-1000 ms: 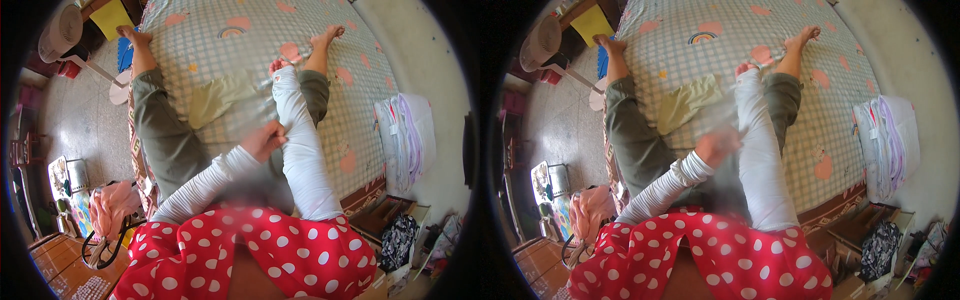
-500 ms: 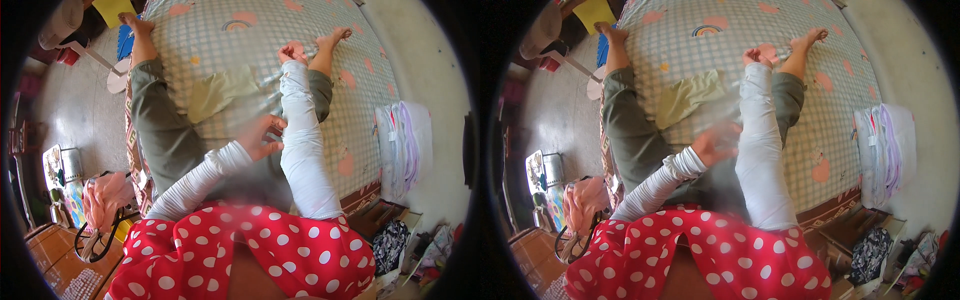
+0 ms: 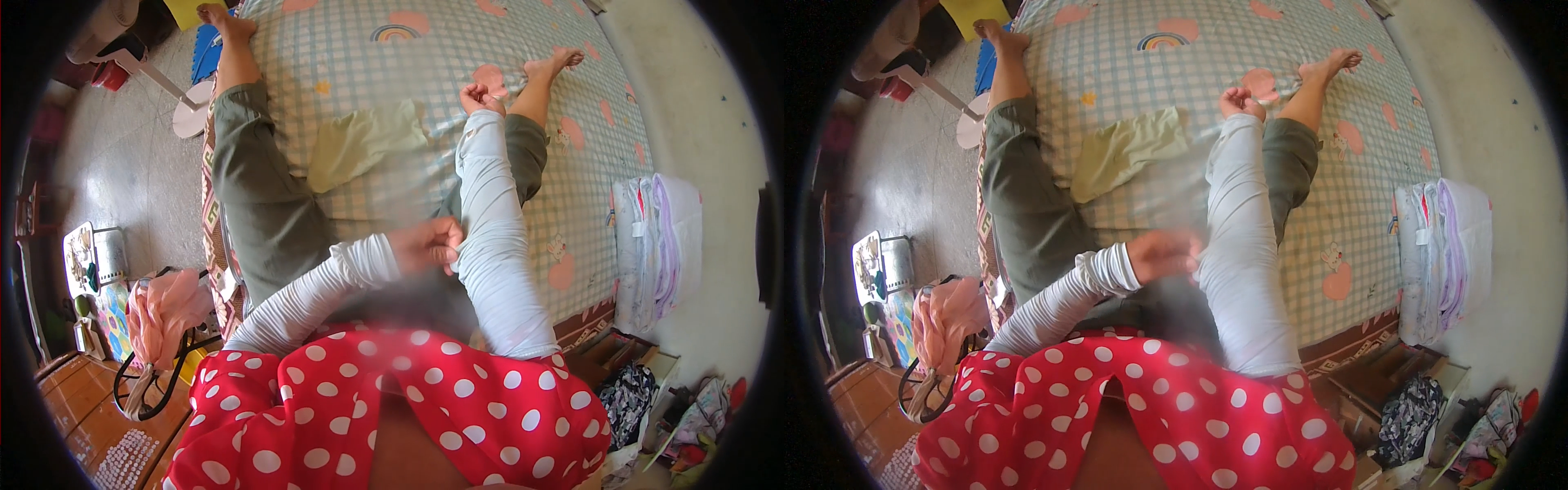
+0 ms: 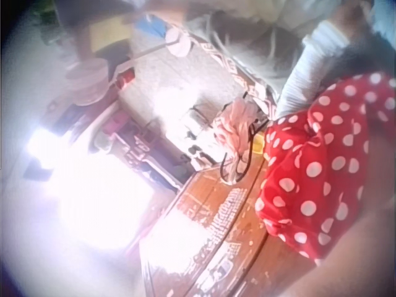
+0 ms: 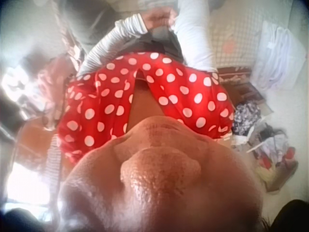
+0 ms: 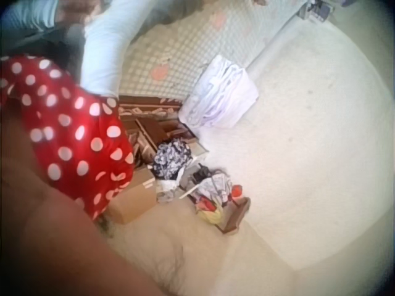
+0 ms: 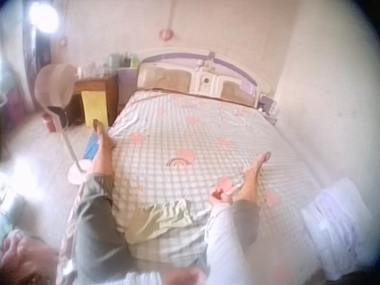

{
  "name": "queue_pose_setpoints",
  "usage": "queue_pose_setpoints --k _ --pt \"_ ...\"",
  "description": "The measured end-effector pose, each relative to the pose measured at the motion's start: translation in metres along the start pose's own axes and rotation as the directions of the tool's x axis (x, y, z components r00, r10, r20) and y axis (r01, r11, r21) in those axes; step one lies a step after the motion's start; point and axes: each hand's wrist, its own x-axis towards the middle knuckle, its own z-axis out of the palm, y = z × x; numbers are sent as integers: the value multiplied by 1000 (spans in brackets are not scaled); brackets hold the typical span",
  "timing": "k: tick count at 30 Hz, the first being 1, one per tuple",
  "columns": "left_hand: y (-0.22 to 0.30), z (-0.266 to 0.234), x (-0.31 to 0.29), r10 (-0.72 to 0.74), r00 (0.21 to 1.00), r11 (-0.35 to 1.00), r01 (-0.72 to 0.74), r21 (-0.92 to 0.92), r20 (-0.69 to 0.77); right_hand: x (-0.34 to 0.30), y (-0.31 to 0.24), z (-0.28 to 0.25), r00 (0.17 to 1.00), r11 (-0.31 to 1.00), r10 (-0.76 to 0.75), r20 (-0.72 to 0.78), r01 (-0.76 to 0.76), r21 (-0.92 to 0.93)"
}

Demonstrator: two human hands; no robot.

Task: The person flattens and folds a cloth on a bed by hand, then adjusts their arm sleeve.

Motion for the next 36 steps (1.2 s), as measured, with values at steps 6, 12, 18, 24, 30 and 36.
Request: queue_pose_setpoints --k 6,12,18,24,30,36 --pt "1 -27 12 212 881 975 -163 150 -422 14 9 -10 999 953 8 33 3 -304" --pt "18 3 15 84 969 970 -27 242 -230 22 21 -32 732 -2 -563 383 463 -887" --pt "22 34 26 2 966 921 99 377 -259 15 12 -65 525 -955 -124 842 167 -245" --pt "10 27 28 -25 993 989 42 140 -118 -9 8 -74 710 -982 72 700 174 -75" --pt "33 57 14 319 931 937 -338 91 177 2 2 -75 687 -982 119 717 187 -16" --pt "33 41 8 271 958 904 -286 316 93 8 4 -39 517 -927 -242 821 126 -353"
